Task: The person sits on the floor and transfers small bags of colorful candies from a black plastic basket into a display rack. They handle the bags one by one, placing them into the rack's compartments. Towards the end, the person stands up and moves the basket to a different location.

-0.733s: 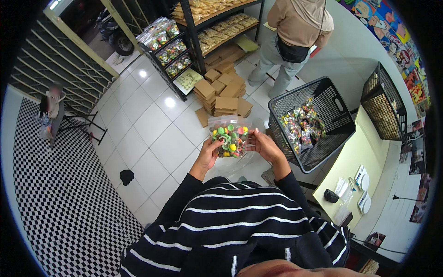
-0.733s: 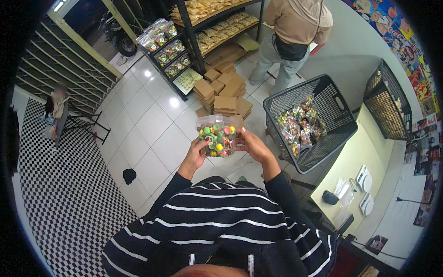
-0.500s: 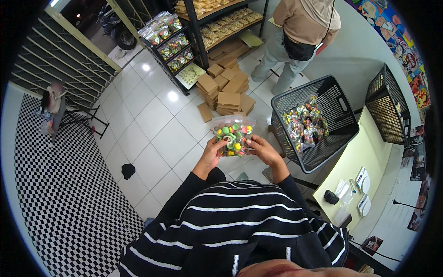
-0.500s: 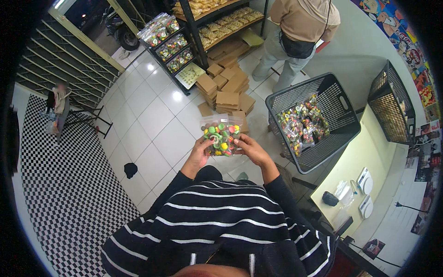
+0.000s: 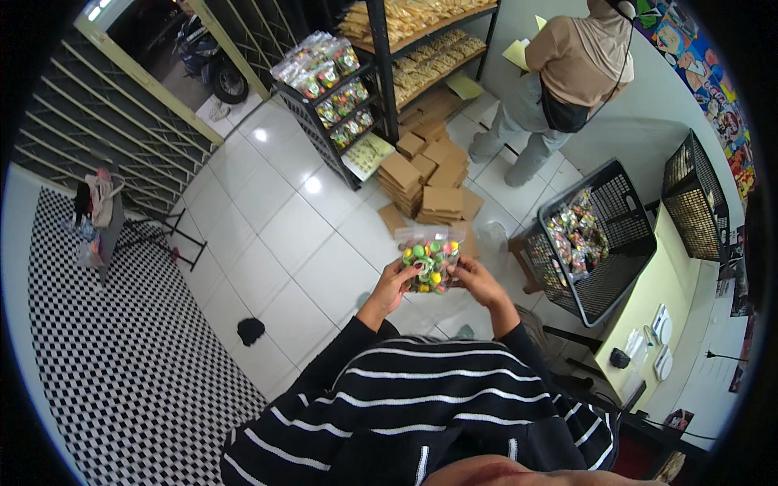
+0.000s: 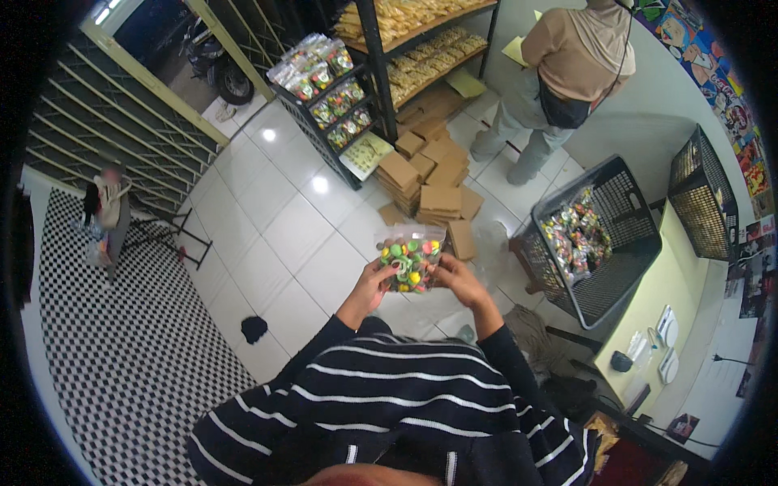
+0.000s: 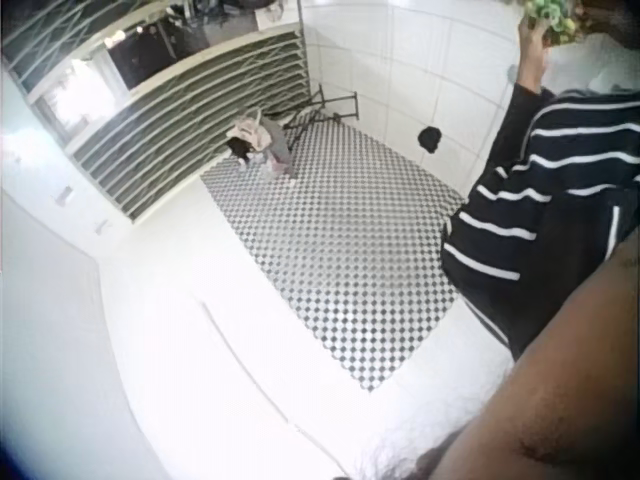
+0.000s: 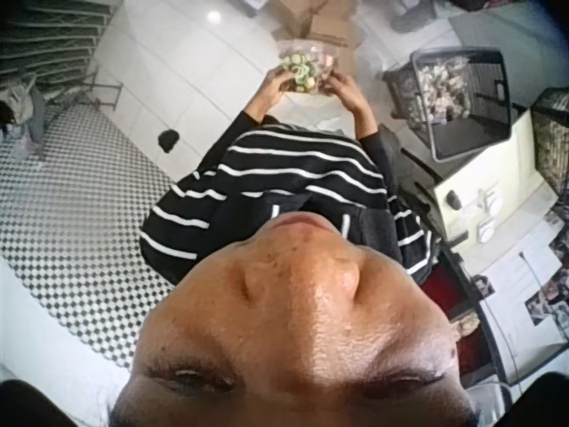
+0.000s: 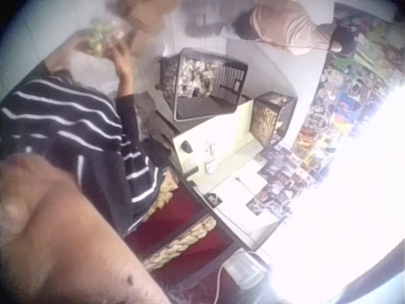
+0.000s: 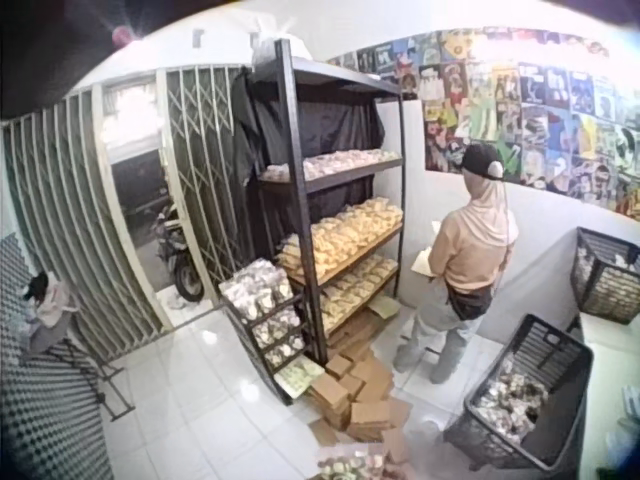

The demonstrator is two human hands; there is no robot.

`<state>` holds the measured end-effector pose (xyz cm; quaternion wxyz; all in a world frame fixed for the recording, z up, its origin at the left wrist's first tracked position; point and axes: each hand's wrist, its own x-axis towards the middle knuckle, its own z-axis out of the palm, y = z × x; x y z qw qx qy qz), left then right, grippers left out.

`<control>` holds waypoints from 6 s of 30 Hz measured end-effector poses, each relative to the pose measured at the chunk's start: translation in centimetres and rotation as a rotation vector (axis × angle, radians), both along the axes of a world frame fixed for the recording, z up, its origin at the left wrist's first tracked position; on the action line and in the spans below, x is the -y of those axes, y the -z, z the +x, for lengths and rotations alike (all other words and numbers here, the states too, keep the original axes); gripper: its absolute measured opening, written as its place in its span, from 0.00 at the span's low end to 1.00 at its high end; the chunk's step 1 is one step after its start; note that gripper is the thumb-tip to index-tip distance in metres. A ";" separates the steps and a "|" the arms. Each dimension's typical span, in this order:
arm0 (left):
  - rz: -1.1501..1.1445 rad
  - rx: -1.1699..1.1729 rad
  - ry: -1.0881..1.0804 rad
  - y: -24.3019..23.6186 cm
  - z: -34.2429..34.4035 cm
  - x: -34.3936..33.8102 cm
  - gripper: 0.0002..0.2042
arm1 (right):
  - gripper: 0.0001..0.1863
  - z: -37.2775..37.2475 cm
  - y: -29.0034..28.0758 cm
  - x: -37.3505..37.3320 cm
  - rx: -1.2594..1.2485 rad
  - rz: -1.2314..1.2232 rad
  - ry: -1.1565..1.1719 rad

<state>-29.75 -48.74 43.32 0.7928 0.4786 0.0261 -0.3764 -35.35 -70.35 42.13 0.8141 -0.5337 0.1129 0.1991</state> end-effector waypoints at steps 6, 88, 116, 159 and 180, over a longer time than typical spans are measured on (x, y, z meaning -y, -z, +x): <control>0.042 -0.040 -0.037 -1.1 8.5 -11.3 0.18 | 0.21 7.2 0.2 -13.3 0.039 -0.076 -0.015; 0.515 -0.265 -0.203 6.1 39.9 -18.1 0.13 | 0.22 62.8 18.1 -21.5 0.352 -0.728 0.346; 0.534 -0.222 -0.164 8.0 40.8 -15.7 0.16 | 0.22 59.2 21.7 -19.8 0.125 -0.630 0.306; 0.830 -0.598 -0.168 18.3 22.3 -22.8 0.21 | 0.25 65.7 39.2 -21.8 -0.014 -0.900 0.165; 0.815 -0.521 -0.141 19.6 24.5 -22.9 0.20 | 0.34 67.8 41.7 -23.3 -0.146 -0.577 0.117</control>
